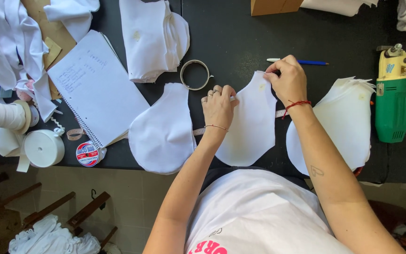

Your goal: Marking and sorting pre-cut fabric pieces using a pen and scissors on a work table.

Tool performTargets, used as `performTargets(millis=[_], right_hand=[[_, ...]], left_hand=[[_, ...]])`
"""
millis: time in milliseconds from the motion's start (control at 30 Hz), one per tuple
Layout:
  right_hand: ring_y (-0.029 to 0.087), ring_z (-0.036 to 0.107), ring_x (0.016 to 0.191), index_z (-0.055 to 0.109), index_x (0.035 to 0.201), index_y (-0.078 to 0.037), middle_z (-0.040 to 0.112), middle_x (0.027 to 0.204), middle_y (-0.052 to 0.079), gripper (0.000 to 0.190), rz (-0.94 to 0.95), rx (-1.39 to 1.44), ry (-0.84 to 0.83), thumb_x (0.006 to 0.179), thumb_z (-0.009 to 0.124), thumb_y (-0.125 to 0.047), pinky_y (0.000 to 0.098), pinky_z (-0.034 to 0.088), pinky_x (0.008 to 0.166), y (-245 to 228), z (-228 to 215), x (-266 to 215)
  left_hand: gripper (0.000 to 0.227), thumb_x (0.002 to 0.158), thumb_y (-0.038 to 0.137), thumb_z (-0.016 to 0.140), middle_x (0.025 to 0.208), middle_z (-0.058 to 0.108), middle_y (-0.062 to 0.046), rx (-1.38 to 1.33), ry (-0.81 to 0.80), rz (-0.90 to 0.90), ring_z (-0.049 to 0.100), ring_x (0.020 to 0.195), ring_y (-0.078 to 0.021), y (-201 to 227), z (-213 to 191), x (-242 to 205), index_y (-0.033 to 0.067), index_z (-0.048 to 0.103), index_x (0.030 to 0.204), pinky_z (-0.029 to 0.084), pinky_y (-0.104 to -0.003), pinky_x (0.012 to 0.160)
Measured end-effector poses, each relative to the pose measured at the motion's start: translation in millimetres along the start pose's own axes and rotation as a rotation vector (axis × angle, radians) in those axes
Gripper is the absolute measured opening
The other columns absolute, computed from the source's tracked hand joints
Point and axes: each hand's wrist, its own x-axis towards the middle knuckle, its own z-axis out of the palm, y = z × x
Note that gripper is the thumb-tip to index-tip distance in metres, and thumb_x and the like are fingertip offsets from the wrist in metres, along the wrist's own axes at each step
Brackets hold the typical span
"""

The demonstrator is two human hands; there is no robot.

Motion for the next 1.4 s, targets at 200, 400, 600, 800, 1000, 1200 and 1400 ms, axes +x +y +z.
performTargets(millis=[200,400,600,800,1000,1200,1400], right_hand=[[0.020,0.052,0.074,0.060,0.077,-0.014,0.055,0.075,0.001,0.011,-0.283,0.123,-0.022,0.077,0.070,-0.009,0.0305,0.043,0.070,1.9,-18.3,-18.2],[0.013,0.056,0.076,0.050,0.081,-0.006,0.058,0.079,0.006,0.007,0.068,0.560,-0.245,0.086,0.049,0.000,0.0220,0.045,0.072,-35.6,-129.1,-104.8],[0.016,0.057,0.057,0.041,0.079,-0.006,0.056,0.062,0.014,0.010,0.236,0.596,-0.119,0.089,0.042,-0.004,0.0175,0.041,0.041,1.4,-207.5,-173.2],[0.011,0.052,0.041,0.039,0.084,-0.015,0.054,0.060,0.010,0.022,0.152,0.607,-0.064,0.084,0.045,-0.036,0.0155,0.034,0.028,111.1,-240.9,-209.5],[0.018,0.051,0.068,0.044,0.098,0.001,0.055,0.091,0.017,0.011,0.285,0.442,0.145,0.097,0.051,0.009,0.0206,0.044,0.057,123.9,-212.5,-126.1],[0.017,0.050,0.071,0.061,0.085,0.000,0.057,0.089,0.009,0.010,0.001,-0.043,0.139,0.083,0.068,0.007,0.0269,0.042,0.069,150.4,-156.2,-65.9],[0.018,0.052,0.076,0.060,0.093,-0.002,0.057,0.090,0.009,0.007,-0.042,0.118,0.298,0.091,0.062,0.005,0.0271,0.040,0.066,99.6,-114.2,-47.7]], left_hand=[[0.058,0.069,0.026,0.073,0.104,0.045,-0.006,-0.173,-0.004,0.054,0.048,0.098,-0.0232,7.4,-27.4,-6.6,0.0240,0.040,0.117,0.031,-0.042,0.092],[0.018,0.074,0.031,0.066,0.056,0.050,-0.001,-0.328,-0.128,0.652,0.049,0.058,-0.0207,-6.7,-47.7,-30.9,0.0155,0.057,0.075,0.040,-0.033,0.066],[0.013,0.085,0.032,0.049,0.052,0.050,-0.003,-0.511,-0.411,0.756,0.048,0.044,-0.0228,58.6,-64.9,-78.8,0.0214,0.054,0.091,0.039,-0.032,0.044],[0.020,0.081,0.033,0.048,0.051,0.047,-0.007,-0.657,-0.804,0.939,0.044,0.046,-0.0277,119.2,-48.3,-98.9,0.0140,0.052,0.087,0.038,-0.033,0.048],[0.024,0.079,0.036,0.047,0.065,0.058,-0.006,-0.518,-0.712,0.497,0.056,0.063,-0.0276,135.0,-7.9,-69.5,0.0182,0.052,0.095,0.042,-0.035,0.058],[0.029,0.076,0.018,0.051,0.098,0.062,0.003,-0.565,-0.556,0.224,0.060,0.088,-0.0154,110.8,34.4,-37.7,0.0196,0.053,0.104,0.045,-0.031,0.069],[0.019,0.073,0.011,0.064,0.089,0.052,-0.007,-0.362,0.115,0.121,0.050,0.076,-0.0280,29.6,7.2,-7.9,0.0155,0.054,0.089,0.042,-0.038,0.063]])
